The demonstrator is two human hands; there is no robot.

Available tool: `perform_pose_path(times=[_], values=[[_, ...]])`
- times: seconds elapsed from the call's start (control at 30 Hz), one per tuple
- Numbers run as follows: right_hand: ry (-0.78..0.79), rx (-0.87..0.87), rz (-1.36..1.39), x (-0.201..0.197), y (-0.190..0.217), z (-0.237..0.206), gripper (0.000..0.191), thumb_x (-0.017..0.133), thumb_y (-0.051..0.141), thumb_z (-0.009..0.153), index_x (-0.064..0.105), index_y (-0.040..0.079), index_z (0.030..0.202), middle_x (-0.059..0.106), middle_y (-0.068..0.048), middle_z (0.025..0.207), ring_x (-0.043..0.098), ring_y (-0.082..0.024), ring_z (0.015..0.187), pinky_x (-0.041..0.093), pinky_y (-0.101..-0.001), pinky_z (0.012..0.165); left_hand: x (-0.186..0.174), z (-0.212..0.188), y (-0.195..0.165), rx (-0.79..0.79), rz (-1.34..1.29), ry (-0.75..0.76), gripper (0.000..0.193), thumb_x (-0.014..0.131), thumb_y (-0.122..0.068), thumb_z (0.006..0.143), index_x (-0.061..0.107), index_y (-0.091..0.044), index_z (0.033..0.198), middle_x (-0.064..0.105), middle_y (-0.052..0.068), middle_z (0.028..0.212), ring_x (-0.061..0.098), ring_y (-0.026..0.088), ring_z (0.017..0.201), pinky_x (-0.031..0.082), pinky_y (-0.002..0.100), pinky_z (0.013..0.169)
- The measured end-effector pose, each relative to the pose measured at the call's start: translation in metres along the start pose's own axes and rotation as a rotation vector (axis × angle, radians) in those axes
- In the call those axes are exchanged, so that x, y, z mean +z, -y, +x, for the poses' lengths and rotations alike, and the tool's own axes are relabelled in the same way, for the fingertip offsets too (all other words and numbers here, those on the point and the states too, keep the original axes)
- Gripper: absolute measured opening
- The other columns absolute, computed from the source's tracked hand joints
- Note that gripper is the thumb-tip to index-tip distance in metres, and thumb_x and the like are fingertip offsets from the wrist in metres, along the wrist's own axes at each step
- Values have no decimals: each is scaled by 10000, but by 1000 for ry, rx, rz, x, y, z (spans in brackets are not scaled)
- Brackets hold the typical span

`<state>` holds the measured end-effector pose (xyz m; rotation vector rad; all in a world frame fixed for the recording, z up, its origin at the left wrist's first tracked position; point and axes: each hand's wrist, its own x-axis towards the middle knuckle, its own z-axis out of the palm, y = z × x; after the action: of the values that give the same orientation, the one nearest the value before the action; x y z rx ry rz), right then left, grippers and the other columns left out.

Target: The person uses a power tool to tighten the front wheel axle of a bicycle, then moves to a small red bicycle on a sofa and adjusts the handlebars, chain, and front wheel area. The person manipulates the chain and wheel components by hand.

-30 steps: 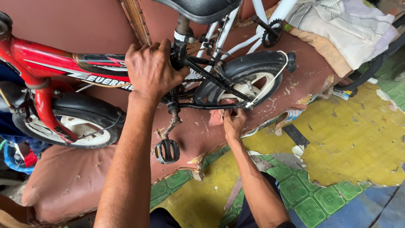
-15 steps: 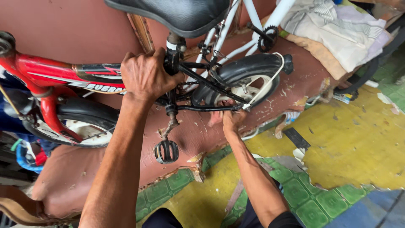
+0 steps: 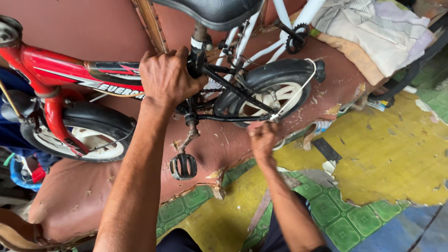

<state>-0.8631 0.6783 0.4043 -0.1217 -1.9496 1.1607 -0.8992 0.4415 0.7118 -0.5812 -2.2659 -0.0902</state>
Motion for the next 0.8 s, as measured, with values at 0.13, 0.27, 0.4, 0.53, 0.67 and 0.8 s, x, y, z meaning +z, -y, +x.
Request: perform_pose_path(times=[0.13,0.27,0.4,0.53,0.67,0.8], values=[[-150,-95,158,35,24,-16,95,681,34,986,708,112,941,618,-59,1067,648,-149,849,632,-302,641,2,-3,-1,23,-36,-58,475,813,-486,668,704,-81,890,727,131,758,689,315,644,505,439,720],[-168,-98,215,50,45,-19,137,633,-10,952,680,36,1073,619,-64,1044,612,-137,804,505,-318,615,1,-5,2,19,-38,-63,493,821,-501,673,695,-72,880,729,118,760,697,320,668,502,451,711],[-138,-17,73,42,32,-17,224,640,-23,898,706,16,1108,615,-57,928,556,-148,646,449,-322,540,0,-4,5,26,-17,-45,477,815,-499,677,694,-82,873,724,128,757,690,312,626,507,449,717],[26,-26,-65,11,-14,-9,47,641,-10,888,596,5,890,527,-82,876,526,-131,625,456,-297,514,-1,-5,7,30,2,-19,469,810,-499,684,686,-79,852,713,127,729,690,312,630,505,433,703],[-89,-96,-196,14,-37,-6,58,649,-5,881,609,30,903,551,-58,917,532,-157,707,462,-352,598,-1,-5,6,60,-8,-74,462,806,-492,703,690,-78,873,716,105,733,682,296,613,498,422,692],[2,-66,-24,24,-21,-19,46,660,2,956,681,44,953,567,-80,955,548,-184,694,493,-367,564,0,-4,3,29,7,-54,444,798,-473,687,685,-82,864,710,96,727,670,283,602,487,409,708]])
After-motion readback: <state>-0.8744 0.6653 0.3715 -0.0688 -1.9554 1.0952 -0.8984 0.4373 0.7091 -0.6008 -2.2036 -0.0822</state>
